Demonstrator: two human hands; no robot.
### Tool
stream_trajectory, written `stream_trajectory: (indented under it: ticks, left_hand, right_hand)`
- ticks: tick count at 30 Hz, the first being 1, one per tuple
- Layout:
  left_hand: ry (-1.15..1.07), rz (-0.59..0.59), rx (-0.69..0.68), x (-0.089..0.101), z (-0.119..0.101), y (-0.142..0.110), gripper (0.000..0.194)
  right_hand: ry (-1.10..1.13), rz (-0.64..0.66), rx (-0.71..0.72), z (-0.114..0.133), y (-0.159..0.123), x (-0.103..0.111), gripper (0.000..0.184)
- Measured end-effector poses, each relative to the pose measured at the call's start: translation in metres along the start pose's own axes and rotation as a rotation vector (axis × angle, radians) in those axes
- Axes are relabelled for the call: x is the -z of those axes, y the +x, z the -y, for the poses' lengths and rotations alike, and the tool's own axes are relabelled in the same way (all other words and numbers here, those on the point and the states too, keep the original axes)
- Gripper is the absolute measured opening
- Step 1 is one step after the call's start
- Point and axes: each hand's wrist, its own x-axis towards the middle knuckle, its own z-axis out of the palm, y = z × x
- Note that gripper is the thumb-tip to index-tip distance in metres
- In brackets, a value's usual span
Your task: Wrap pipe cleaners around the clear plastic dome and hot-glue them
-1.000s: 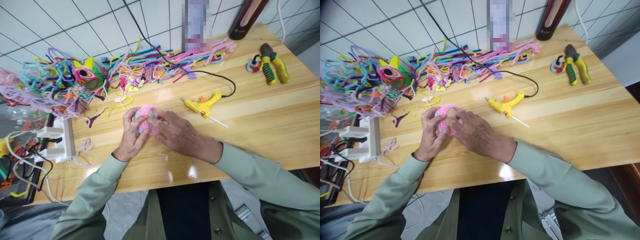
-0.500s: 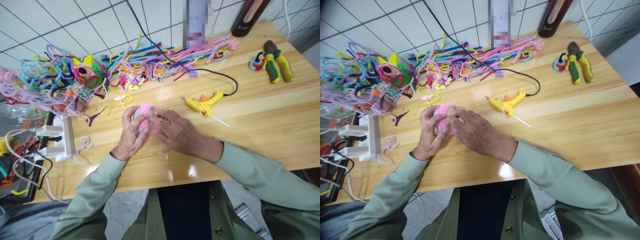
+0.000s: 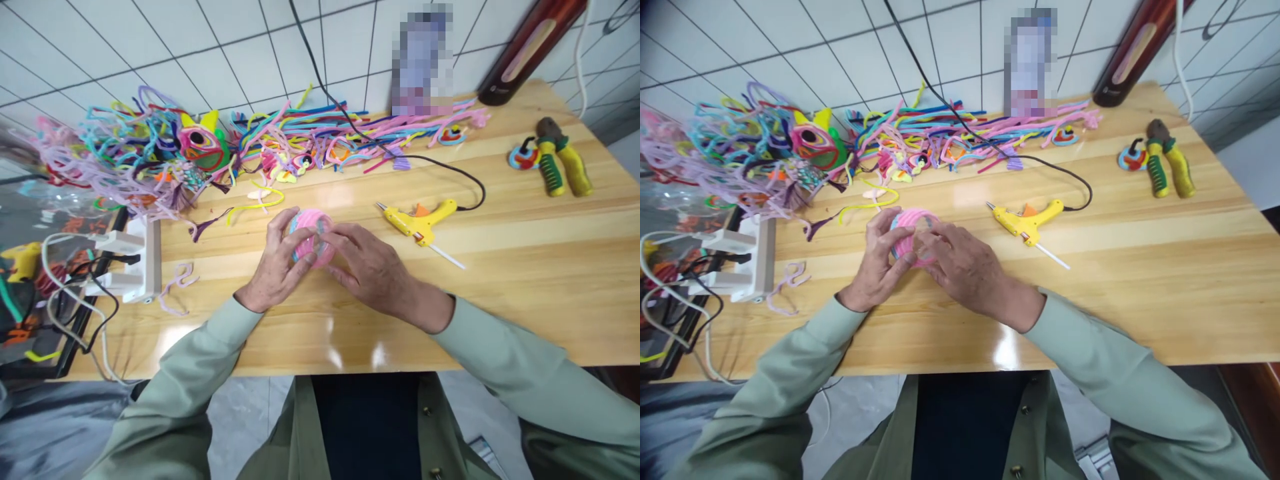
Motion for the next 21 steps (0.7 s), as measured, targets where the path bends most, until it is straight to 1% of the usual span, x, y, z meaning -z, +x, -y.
stream_trajectory:
  ticks: [5,7,9,12,14,17,19,21]
  left_hand:
    - [-0.019,0.02,-0.027,-0.001,0.003,0.001,0.041]
    - [-0.012,0.018,-0.03,-0.001,0.003,0.001,0.041]
    - [-0.003,0.016,-0.029,-0.001,0.003,0.001,0.041]
    - [0.001,0.016,-0.028,-0.002,0.002,0.0,0.039]
    - [0.001,0.024,-0.02,-0.003,0.002,0.0,0.037]
    - [-0.014,0.019,-0.021,-0.004,0.005,-0.001,0.037]
    - [-0.029,-0.002,-0.021,-0.006,0.009,-0.001,0.037]
    - [-0.036,-0.021,-0.019,-0.007,0.013,-0.001,0.037]
  right_hand:
    - [-0.004,0.025,-0.03,-0.005,-0.001,0.0,0.052]
    - [0.007,0.032,-0.034,-0.008,-0.001,0.004,0.05]
    - [0.006,0.029,-0.033,-0.01,0.001,0.011,0.045]
    - [-0.002,-0.009,-0.043,-0.009,0.003,0.033,0.033]
    - [-0.01,-0.02,-0.082,-0.007,0.002,0.051,0.026]
    - [-0.05,-0.01,-0.189,-0.011,-0.003,0.083,0.023]
    - [-0.097,-0.02,-0.278,-0.02,-0.009,0.105,0.02]
    - [-0.146,-0.046,-0.377,-0.031,-0.016,0.122,0.019]
